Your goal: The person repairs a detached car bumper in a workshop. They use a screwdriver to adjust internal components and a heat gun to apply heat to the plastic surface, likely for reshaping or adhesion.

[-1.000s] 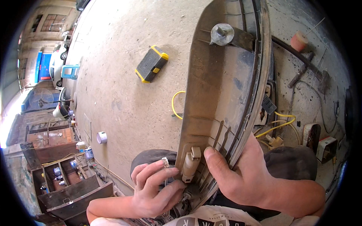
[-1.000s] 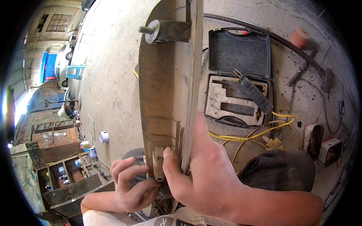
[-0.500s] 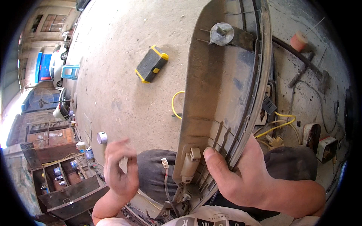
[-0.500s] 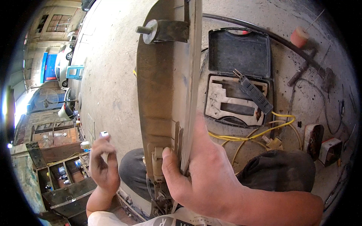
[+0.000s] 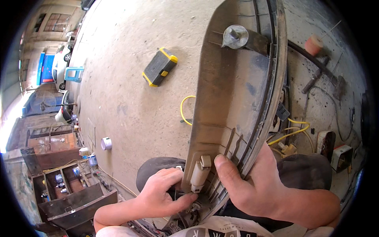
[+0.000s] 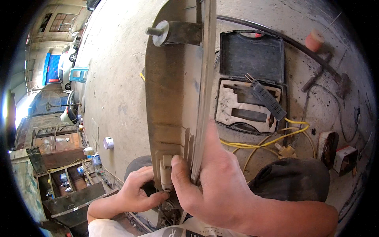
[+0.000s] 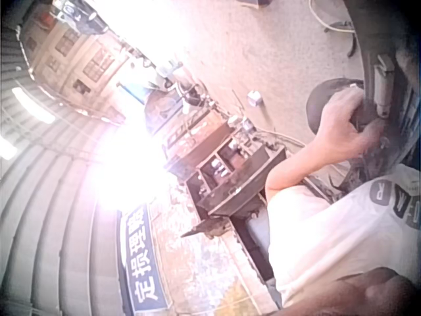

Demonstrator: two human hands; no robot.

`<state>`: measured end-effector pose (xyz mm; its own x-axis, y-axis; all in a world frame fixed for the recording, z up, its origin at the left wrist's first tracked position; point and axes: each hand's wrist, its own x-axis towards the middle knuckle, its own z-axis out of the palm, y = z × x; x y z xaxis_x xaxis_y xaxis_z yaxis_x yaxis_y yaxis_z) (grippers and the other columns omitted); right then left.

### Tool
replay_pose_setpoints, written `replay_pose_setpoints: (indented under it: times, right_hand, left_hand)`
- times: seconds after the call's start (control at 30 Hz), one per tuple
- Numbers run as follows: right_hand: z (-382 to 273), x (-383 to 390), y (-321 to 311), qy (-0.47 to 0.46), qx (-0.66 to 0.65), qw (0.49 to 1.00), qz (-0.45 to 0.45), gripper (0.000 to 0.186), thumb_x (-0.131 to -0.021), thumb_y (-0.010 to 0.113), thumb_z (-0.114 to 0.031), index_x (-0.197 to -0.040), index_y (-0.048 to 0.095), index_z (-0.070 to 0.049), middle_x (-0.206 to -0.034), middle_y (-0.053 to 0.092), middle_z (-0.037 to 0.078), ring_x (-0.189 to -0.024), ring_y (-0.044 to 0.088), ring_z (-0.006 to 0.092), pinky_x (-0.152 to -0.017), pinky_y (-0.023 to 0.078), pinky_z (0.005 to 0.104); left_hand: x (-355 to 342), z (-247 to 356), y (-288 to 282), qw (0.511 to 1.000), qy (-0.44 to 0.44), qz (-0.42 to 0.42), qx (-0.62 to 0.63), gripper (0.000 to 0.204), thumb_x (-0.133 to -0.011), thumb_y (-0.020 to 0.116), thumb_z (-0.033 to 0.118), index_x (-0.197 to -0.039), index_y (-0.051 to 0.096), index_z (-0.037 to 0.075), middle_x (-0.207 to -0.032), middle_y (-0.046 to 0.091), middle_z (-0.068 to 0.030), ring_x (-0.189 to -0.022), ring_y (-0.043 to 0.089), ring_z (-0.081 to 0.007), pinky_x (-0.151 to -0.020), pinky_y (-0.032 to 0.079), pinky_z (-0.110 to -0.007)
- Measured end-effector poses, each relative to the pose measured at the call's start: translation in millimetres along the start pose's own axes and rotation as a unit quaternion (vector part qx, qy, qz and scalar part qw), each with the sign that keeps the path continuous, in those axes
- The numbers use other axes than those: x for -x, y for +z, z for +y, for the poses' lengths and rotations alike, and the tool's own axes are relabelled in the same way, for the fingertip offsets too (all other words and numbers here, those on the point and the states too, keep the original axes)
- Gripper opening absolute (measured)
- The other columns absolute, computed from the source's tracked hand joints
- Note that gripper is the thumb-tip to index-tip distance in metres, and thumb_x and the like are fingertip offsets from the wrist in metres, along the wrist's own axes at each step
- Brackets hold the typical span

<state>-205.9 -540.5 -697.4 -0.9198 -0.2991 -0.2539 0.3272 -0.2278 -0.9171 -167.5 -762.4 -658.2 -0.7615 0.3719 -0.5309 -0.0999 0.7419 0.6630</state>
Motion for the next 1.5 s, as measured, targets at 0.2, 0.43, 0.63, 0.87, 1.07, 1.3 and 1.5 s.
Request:
replay_pose_setpoints:
  times: [0.2, 0.43, 0.63, 0.87, 1.07, 1.3, 1.5]
  right_hand:
    - [0.8, 0.3, -0.6, 0.009, 0.001, 1.0, -0.003, 0.022, -0.091, 0.056, -0.004, -0.111, 0.058, 0.004, -0.097, 0.065, 0.009, -0.088, 0.061, 0.0168, -0.079, 0.048, 0.0318]
    - [1.0, 0.9, -0.8, 0.003, -0.001, 1.0, -0.002, 0.023, -0.091, 0.056, -0.004, -0.113, 0.057, 0.004, -0.1, 0.065, 0.01, -0.09, 0.061, 0.0165, -0.079, 0.048, 0.0321]
    - [-2.5, 0.1, -0.2, 0.009, 0.013, 1.0, 0.001, 0.026, -0.09, 0.056, -0.003, -0.115, 0.052, 0.004, -0.101, 0.063, 0.01, -0.091, 0.059, 0.0166, -0.081, 0.048, 0.0322]
    - [3.8, -3.8, -0.6, -0.028, 0.038, 0.999, 0.006, 0.028, -0.089, 0.056, -0.003, -0.116, 0.051, 0.004, -0.104, 0.061, 0.012, -0.095, 0.058, 0.0192, -0.085, 0.047, 0.0339]
    - [2.7, -5.3, -0.2, -0.02, 0.036, 0.999, 0.002, 0.03, -0.09, 0.055, -0.005, -0.118, 0.05, 0.005, -0.106, 0.06, 0.013, -0.096, 0.057, 0.0212, -0.088, 0.046, 0.0351]
    - [2.7, -6.6, 0.9, -0.019, 0.032, 0.999, -0.003, 0.031, -0.091, 0.055, -0.006, -0.12, 0.05, 0.004, -0.108, 0.06, 0.014, -0.098, 0.057, 0.0216, -0.088, 0.045, 0.0358]
    - [2.2, -7.3, -0.3, -0.018, 0.035, 0.999, -0.015, 0.031, -0.091, 0.055, -0.006, -0.119, 0.049, 0.004, -0.108, 0.06, 0.014, -0.098, 0.057, 0.0212, -0.087, 0.045, 0.0359]
  left_hand:
    - [-2.5, 6.5, 8.1, 0.994, -0.05, -0.022, 0.097, 0.031, -0.081, 0.071, 0.011, -0.11, 0.064, 0.001, -0.11, 0.066, -0.0178, -0.099, 0.065, -0.0324, -0.089, 0.049, -0.036]
    - [0.8, 10.0, 13.1, 0.989, -0.07, 0.001, 0.131, 0.031, -0.082, 0.069, 0.01, -0.111, 0.064, 0.0, -0.107, 0.068, -0.0146, -0.096, 0.065, -0.0236, -0.086, 0.049, -0.033]
    - [1.4, 13.0, 13.1, 0.957, -0.178, 0.001, 0.23, 0.027, -0.084, 0.065, 0.009, -0.109, 0.064, -0.001, -0.09, 0.066, -0.0036, -0.082, 0.056, -0.0068, -0.072, 0.048, -0.026]
    - [0.2, 8.7, 13.6, 0.948, -0.21, -0.001, 0.24, 0.027, -0.084, 0.061, 0.008, -0.109, 0.064, -0.001, -0.082, 0.06, 0.0018, -0.072, 0.048, -0.0034, -0.062, 0.043, -0.022]
    - [0.6, 15.2, 12.6, 0.935, -0.203, 0.008, 0.292, 0.029, -0.086, 0.057, 0.005, -0.113, 0.063, -0.003, -0.092, 0.063, 0.0015, -0.082, 0.052, -0.0037, -0.07, 0.046, -0.022]
    - [1.1, 16.9, 7.9, 0.932, -0.195, 0.0, 0.304, 0.032, -0.086, 0.055, 0.002, -0.117, 0.062, -0.005, -0.1, 0.065, -0.0017, -0.09, 0.056, -0.0055, -0.079, 0.049, -0.024]
    - [2.7, 8.8, 8.6, 0.929, -0.211, -0.004, 0.303, 0.032, -0.085, 0.055, 0.001, -0.116, 0.063, -0.005, -0.097, 0.066, -0.0011, -0.088, 0.056, -0.0054, -0.078, 0.049, -0.024]
